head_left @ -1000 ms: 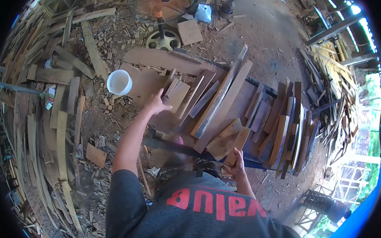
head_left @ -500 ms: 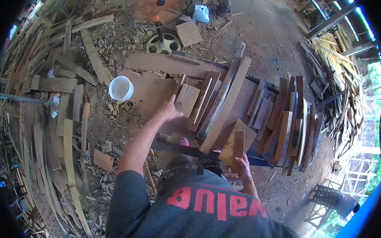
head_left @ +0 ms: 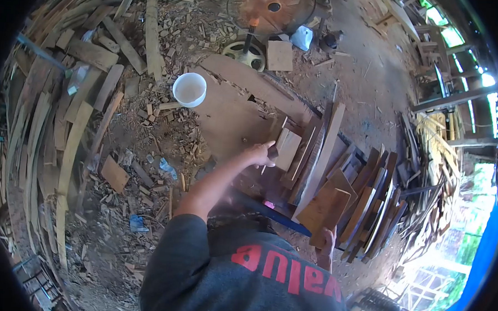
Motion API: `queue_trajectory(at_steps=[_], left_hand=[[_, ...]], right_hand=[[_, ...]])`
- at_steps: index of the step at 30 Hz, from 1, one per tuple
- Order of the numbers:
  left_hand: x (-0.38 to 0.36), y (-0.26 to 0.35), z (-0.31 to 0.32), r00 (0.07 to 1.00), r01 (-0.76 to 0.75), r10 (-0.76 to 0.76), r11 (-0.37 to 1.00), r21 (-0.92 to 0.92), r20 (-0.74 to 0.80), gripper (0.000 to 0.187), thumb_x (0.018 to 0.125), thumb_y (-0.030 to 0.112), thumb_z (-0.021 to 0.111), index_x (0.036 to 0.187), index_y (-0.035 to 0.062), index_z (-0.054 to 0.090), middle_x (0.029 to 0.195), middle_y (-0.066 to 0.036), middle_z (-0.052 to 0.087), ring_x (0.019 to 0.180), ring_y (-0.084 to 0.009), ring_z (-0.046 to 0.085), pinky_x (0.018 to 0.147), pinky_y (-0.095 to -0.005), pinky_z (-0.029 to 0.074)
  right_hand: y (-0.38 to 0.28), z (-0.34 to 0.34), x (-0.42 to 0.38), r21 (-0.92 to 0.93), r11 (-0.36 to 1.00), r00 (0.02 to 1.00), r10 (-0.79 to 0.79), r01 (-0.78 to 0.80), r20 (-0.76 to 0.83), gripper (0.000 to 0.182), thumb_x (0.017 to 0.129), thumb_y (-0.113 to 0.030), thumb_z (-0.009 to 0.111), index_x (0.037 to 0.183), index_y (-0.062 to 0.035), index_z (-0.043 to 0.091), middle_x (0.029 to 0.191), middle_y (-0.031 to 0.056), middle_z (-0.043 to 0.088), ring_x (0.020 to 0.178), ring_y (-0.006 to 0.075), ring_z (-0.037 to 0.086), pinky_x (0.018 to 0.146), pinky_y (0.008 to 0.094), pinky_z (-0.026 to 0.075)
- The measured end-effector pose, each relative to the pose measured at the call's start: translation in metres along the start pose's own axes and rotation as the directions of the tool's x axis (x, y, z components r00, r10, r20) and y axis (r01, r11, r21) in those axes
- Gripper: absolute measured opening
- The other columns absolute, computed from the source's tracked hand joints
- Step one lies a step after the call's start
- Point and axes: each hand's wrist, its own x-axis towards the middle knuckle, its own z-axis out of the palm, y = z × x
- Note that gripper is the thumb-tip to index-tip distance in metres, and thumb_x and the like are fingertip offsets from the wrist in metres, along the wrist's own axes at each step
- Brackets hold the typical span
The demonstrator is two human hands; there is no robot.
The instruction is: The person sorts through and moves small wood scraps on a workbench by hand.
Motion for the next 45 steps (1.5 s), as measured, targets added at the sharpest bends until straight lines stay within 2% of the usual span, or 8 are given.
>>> queue_trajectory(at_steps=[4, 6, 15, 20, 30, 34, 38, 45], left_hand=[[0.005, -0.062, -0.016, 0.741, -0.309, 0.341, 0.938, 0.157, -0.578, 0.041, 0.076, 0.022, 0.078, 0.113, 0.0117, 0.063, 0.098, -0.014, 0.068, 0.090, -0.0275, 0.067, 0.081, -0.0402, 0.053], [-0.035, -0.083, -0.060, 0.402, -0.022, 0.198, 0.978, 0.207, -0.894, 0.015, 0.083, 0.016, 0.067, 0.097, 0.0165, 0.064, 0.102, -0.012, 0.065, 0.088, -0.0320, 0.066, 0.075, -0.0439, 0.054], [-0.062, -0.158, -0.137, 0.565, 0.286, 0.193, 0.866, 0.410, -0.802, 0.043, 0.080, 0.017, 0.070, 0.122, 0.0143, 0.061, 0.136, -0.015, 0.048, 0.096, -0.0330, 0.067, 0.080, -0.0452, 0.054], [-0.080, -0.172, -0.114, 0.297, 0.047, 0.233, 0.965, 0.258, -0.926, 0.032, 0.080, 0.020, 0.071, 0.109, 0.0106, 0.063, 0.111, -0.012, 0.060, 0.094, -0.0349, 0.065, 0.081, -0.0456, 0.053], [-0.127, -0.411, -0.030, -0.127, 0.307, -0.119, 0.939, -0.153, -0.985, 0.040, 0.080, 0.015, 0.070, 0.120, 0.0157, 0.062, 0.113, -0.013, 0.065, 0.110, -0.0306, 0.061, 0.089, -0.0440, 0.050], [-0.219, -0.324, 0.003, -0.017, 0.583, -0.418, 0.734, -0.348, -0.908, 0.047, 0.080, 0.017, 0.072, 0.126, 0.0123, 0.060, 0.113, -0.019, 0.065, 0.105, -0.0327, 0.063, 0.088, -0.0445, 0.051], [-0.226, -0.279, 0.044, 0.663, 0.148, -0.603, 0.687, -0.712, -0.444, 0.060, 0.078, 0.023, 0.079, 0.130, 0.0078, 0.053, 0.107, -0.012, 0.064, 0.086, -0.0210, 0.066, 0.073, -0.0402, 0.055], [-0.132, -0.251, 0.103, 0.686, -0.444, -0.475, 0.327, -0.834, -0.551, 0.050, 0.075, 0.012, 0.078, 0.118, 0.0060, 0.053, 0.098, -0.007, 0.061, 0.076, -0.0168, 0.064, 0.054, -0.0276, 0.052]], right_hand=[[-0.003, 0.012, 0.004, 0.000, 0.998, 0.998, 0.057, -0.057, 0.031, 0.056, 0.077, -0.019, 0.063, 0.129, -0.0066, 0.048, 0.105, 0.0039, 0.055, 0.095, 0.0142, 0.056, 0.081, 0.0291, 0.047], [-0.007, 0.023, -0.006, -0.016, 0.996, 0.994, 0.083, -0.082, 0.070, 0.055, 0.077, -0.020, 0.063, 0.128, -0.0059, 0.049, 0.104, 0.0039, 0.056, 0.093, 0.0139, 0.056, 0.080, 0.0286, 0.047], [0.006, 0.071, 0.004, -0.204, 0.973, 0.956, 0.156, -0.106, 0.249, 0.048, 0.074, -0.020, 0.070, 0.116, -0.0025, 0.055, 0.096, 0.0031, 0.059, 0.086, 0.0108, 0.056, 0.075, 0.0263, 0.046], [0.014, 0.101, 0.035, -0.613, 0.784, 0.838, 0.266, 0.100, 0.476, 0.064, 0.070, -0.030, 0.079, 0.120, 0.0027, 0.056, 0.102, 0.0089, 0.057, 0.096, 0.0207, 0.057, 0.086, 0.0337, 0.045], [0.068, 0.214, 0.088, -0.727, 0.577, 0.434, 0.584, 0.372, 0.686, 0.074, 0.068, -0.034, 0.082, 0.128, 0.0006, 0.056, 0.119, 0.0113, 0.057, 0.112, 0.0228, 0.055, 0.095, 0.0341, 0.043], [0.086, 0.243, 0.110, -0.772, 0.595, 0.289, 0.716, 0.225, 0.636, 0.077, 0.070, -0.031, 0.080, 0.135, -0.0038, 0.051, 0.122, 0.0104, 0.057, 0.112, 0.0215, 0.055, 0.094, 0.0330, 0.044], [0.108, 0.264, 0.133, -0.823, 0.561, 0.179, 0.804, 0.087, 0.567, 0.083, 0.071, -0.028, 0.078, 0.144, -0.0087, 0.043, 0.122, 0.0084, 0.058, 0.112, 0.0190, 0.055, 0.095, 0.0324, 0.045], [0.103, 0.288, 0.140, -0.792, 0.472, 0.226, 0.784, 0.387, 0.578, 0.077, 0.073, -0.033, 0.077, 0.137, -0.0018, 0.048, 0.121, 0.0107, 0.059, 0.111, 0.0199, 0.056, 0.092, 0.0343, 0.046]])
